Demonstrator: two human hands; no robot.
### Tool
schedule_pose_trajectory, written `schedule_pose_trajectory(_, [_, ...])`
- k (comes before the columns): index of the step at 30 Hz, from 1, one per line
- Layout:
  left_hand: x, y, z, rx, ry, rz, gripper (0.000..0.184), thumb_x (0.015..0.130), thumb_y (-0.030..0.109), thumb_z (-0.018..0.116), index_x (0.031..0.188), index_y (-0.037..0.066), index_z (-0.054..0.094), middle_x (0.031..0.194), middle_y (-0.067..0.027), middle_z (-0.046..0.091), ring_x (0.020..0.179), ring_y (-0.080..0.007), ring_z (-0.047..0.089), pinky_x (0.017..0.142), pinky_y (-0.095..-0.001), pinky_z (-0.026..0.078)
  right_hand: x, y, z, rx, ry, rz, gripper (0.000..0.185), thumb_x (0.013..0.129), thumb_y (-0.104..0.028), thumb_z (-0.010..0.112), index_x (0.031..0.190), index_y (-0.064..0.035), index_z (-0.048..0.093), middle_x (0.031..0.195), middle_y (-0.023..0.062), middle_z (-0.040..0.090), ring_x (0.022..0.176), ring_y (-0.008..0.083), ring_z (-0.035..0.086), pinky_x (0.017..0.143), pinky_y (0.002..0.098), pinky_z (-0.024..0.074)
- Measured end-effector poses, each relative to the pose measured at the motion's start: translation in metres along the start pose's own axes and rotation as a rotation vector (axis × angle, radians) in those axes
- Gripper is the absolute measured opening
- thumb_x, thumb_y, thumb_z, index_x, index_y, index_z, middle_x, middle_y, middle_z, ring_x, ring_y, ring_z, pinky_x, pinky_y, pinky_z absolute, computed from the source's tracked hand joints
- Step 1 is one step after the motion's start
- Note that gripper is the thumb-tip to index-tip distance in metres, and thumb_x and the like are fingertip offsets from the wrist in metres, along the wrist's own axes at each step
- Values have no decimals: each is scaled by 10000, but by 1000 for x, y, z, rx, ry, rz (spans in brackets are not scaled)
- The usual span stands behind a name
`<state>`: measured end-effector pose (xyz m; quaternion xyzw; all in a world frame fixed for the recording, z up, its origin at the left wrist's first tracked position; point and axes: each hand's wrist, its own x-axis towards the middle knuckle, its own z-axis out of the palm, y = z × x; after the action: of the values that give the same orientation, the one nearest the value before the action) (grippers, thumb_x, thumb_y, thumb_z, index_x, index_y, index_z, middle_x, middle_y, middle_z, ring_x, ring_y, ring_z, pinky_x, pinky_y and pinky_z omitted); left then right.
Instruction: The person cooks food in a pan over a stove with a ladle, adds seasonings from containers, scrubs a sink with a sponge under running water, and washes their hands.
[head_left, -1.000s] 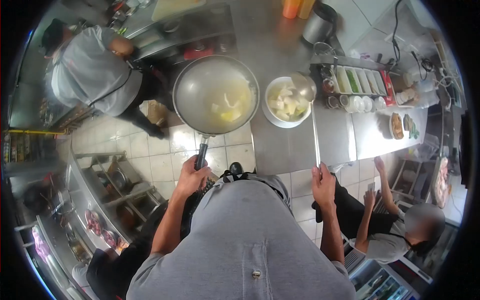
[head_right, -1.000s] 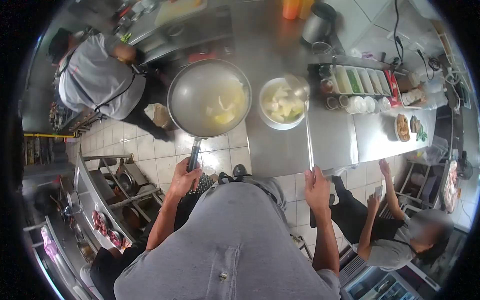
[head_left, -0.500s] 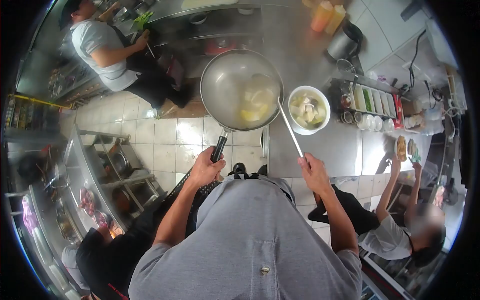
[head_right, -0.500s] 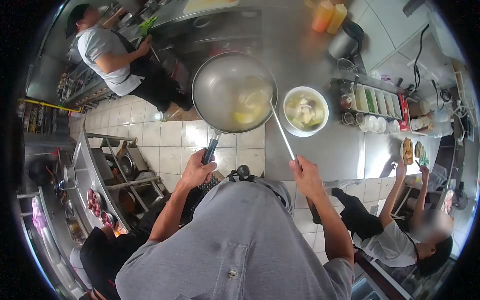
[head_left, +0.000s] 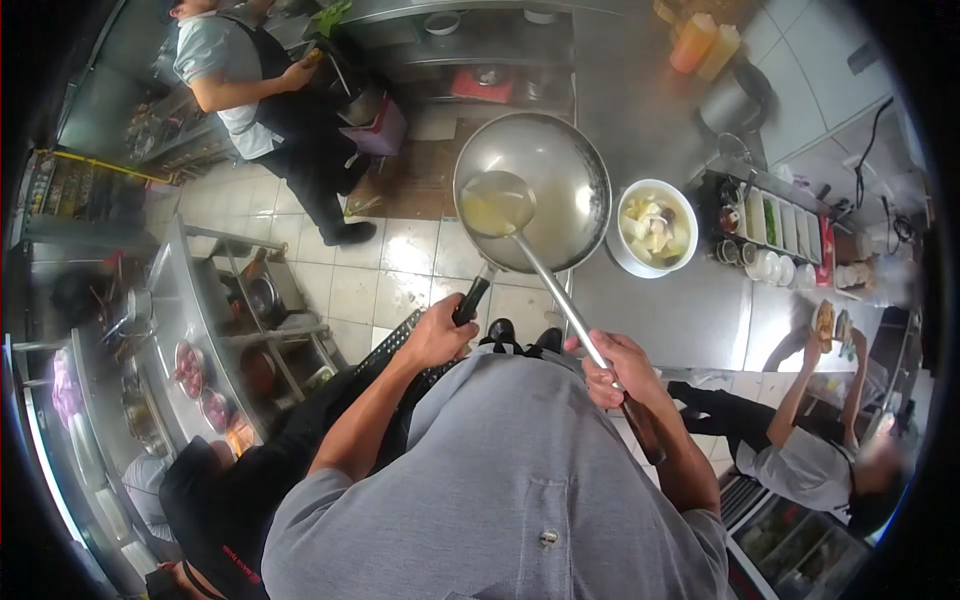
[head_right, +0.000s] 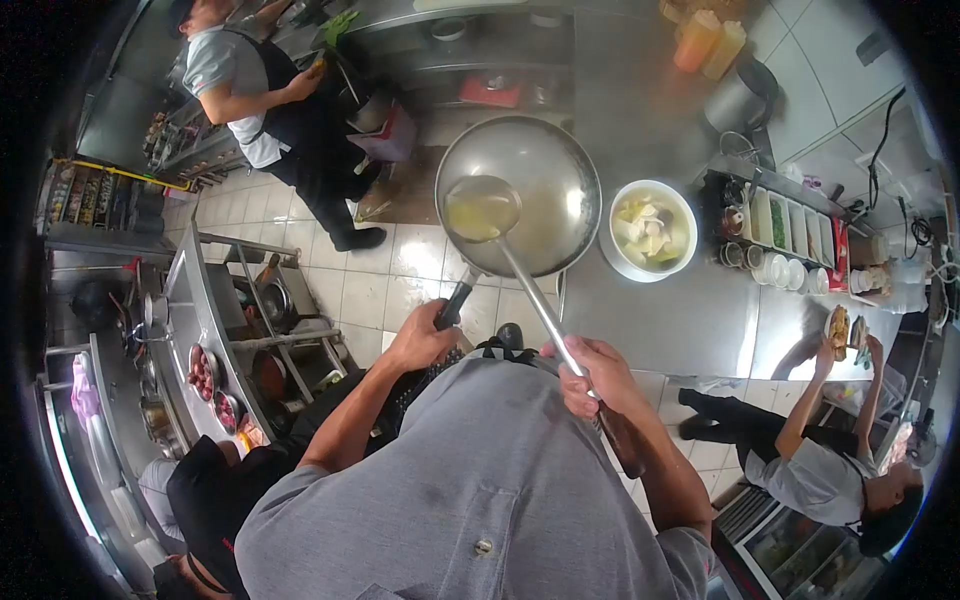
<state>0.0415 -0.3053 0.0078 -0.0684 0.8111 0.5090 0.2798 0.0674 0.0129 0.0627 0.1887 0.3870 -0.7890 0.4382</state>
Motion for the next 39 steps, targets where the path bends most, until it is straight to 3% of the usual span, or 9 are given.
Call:
schedule_pose_trajectory(5, [-10, -7, 9, -158, -122, -51, 178, 858, 102, 634, 969, -10, 553, 573, -39, 537, 455, -135, 531, 442, -298, 421, -6, -8, 13, -3, 13, -76, 423, 1098, -359, 412, 1171, 25, 576, 570, -26, 391, 358, 80, 365, 346, 264, 293])
schedule_pose_trajectory(10, [-3, -9, 17, -296, -106, -19, 176, 867, 96, 649, 975, 1, 548, 640, -46, 557, 468, -134, 532, 449, -290, 410, -40, -16, 1, 19, 69, -178, 423, 1096, -348, 422, 1182, 34, 580, 569, -23, 399, 351, 78, 358, 341, 259, 286])
schedule_pose_trajectory(17, [13, -12, 11, -224, -69, -3, 191, 878, 100, 654, 997, 6, 538, 624, -40, 545, 465, -129, 526, 450, -295, 411, -95, -7, -27, 18, 234, -341, 425, 1091, -332, 440, 1167, 57, 593, 534, -25, 392, 328, 77, 338, 307, 256, 255])
schedule_pose_trajectory(31, [17, -7, 18, -327, -48, 51, 151, 872, 75, 651, 930, 11, 527, 636, -32, 529, 444, -131, 515, 429, -288, 421, -106, 37, -95, 29, 530, -370, 447, 1050, -433, 520, 1154, -4, 593, 530, -23, 396, 343, 95, 366, 344, 279, 276])
schedule_pose_trajectory(39, [15, -6, 24, -256, -38, 49, 139, 880, 74, 649, 922, 11, 532, 633, -38, 535, 437, -132, 519, 421, -293, 413, -91, 59, -116, -261, 763, -493, 391, 1056, -380, 516, 1093, -1, 607, 538, -5, 437, 342, 107, 359, 347, 287, 299])
